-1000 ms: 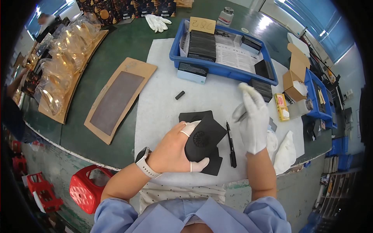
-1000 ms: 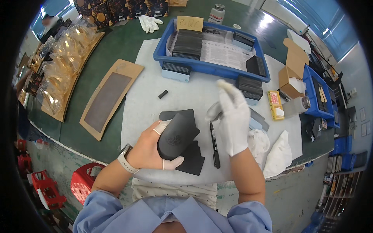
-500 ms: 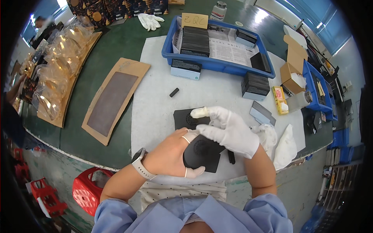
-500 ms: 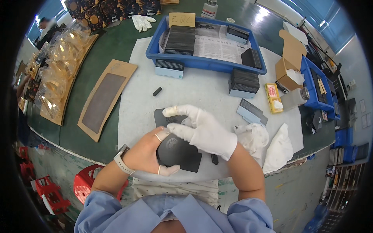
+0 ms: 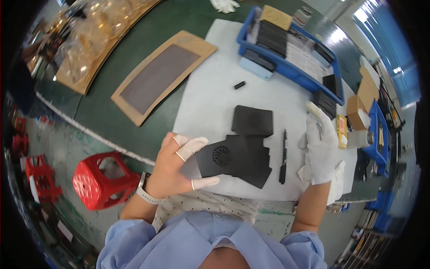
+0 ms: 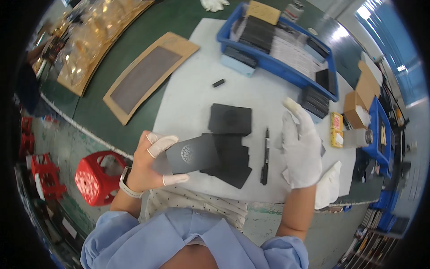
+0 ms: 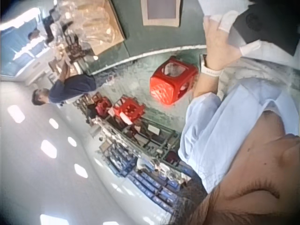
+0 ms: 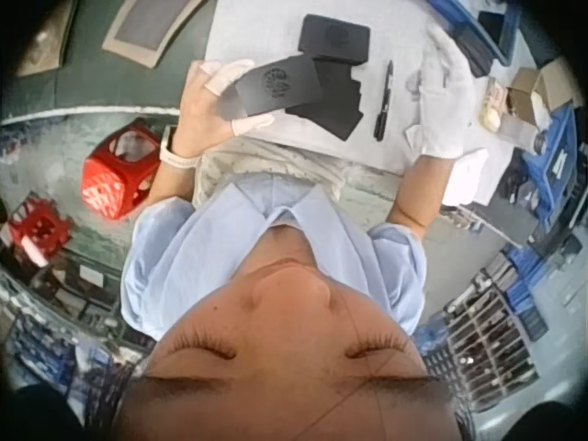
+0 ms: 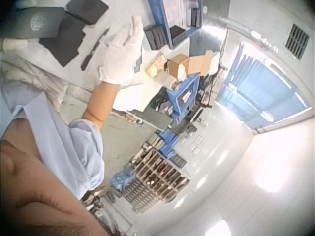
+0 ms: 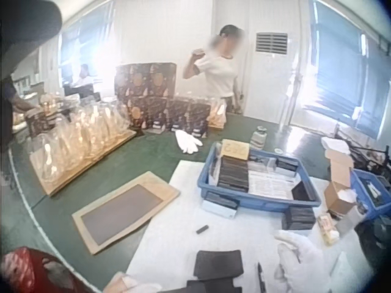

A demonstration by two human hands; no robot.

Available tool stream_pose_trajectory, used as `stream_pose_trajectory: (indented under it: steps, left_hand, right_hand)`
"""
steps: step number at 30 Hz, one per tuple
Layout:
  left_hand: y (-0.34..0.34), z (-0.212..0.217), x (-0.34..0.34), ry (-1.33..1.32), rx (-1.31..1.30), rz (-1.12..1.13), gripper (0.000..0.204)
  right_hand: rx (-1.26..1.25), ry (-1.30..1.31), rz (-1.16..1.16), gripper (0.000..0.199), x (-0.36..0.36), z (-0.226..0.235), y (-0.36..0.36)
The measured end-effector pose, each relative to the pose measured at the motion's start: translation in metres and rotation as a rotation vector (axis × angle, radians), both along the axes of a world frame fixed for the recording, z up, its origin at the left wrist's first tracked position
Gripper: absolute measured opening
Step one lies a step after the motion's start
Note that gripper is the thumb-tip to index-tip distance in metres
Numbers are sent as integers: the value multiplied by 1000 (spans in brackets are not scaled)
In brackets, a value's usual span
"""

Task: The person cleans the surface of small black rectangular electronic devices using a white cloth. They pick up each device, wipe it thoroughly, and place it back on the table. The person also uses a black marker to write on one of the devices before continuing the cleaning process.

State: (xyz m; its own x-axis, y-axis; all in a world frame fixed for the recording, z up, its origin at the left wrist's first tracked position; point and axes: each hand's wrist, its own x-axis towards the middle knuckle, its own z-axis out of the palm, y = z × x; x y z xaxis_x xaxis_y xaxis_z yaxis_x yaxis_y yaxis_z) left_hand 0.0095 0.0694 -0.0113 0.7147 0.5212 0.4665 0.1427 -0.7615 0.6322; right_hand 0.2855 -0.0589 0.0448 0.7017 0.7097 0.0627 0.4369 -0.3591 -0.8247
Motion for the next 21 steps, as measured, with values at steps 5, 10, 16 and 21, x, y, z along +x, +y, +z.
stream_pose_trajectory:
  steps: [5,10,16,21]
  left_hand:
    - [-7,-15,-45,109,55,196,70]
    - [-11,-24,-62,266,67,231,78]
    - [-10,-25,-67,239,83,269,109]
    - [-12,-39,-77,168,54,230,107]
  right_hand:
    - [-558,-527,85,54,-6,-18,-20]
    - [-670,-658,177,59,-16,-32,-25]
    - [-421,-238,112,42,-18,-24,-27]
    - [149,577,244,26,5,-20,-69]
